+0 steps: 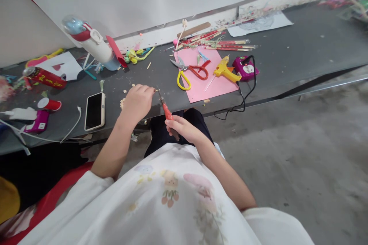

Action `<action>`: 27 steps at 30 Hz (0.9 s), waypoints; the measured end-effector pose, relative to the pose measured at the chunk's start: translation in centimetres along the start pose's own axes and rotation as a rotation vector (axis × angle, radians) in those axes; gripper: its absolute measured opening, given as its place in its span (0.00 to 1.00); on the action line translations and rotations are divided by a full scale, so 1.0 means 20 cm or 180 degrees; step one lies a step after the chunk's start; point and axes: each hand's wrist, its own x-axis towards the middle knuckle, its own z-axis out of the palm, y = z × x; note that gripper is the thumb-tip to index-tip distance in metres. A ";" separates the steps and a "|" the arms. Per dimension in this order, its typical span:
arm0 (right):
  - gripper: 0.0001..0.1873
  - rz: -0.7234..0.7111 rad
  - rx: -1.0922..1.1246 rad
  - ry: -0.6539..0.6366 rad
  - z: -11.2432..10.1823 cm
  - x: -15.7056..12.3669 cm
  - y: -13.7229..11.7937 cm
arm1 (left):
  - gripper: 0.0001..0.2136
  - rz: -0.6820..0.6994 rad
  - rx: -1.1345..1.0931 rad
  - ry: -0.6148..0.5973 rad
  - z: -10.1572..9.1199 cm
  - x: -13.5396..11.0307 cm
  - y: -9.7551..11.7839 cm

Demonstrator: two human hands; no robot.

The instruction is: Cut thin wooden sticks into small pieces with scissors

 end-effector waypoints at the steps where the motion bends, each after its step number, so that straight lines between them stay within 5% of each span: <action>1: 0.18 0.0004 0.0053 0.0079 0.00 0.02 -0.01 | 0.16 -0.0044 -0.0047 0.0204 0.01 -0.01 0.02; 5: 0.19 -0.0040 0.0326 0.0426 0.01 0.08 -0.03 | 0.17 -0.0530 -0.0991 0.0449 0.06 -0.08 0.09; 11: 0.19 -0.0266 0.0275 0.0557 0.01 0.15 -0.05 | 0.26 -0.1301 -0.3520 -0.0516 0.21 -0.11 0.19; 17: 0.19 -0.0480 -0.0329 0.0629 0.08 0.14 -0.08 | 0.19 -0.1945 -0.5074 -0.1162 0.26 -0.05 0.24; 21: 0.16 -0.0569 -0.0498 0.0737 0.10 0.14 -0.09 | 0.17 -0.2183 -0.5635 -0.0954 0.26 -0.04 0.23; 27: 0.16 -0.0488 -0.0404 0.0834 0.13 0.15 -0.10 | 0.15 -0.2209 -0.5457 -0.0710 0.25 -0.03 0.21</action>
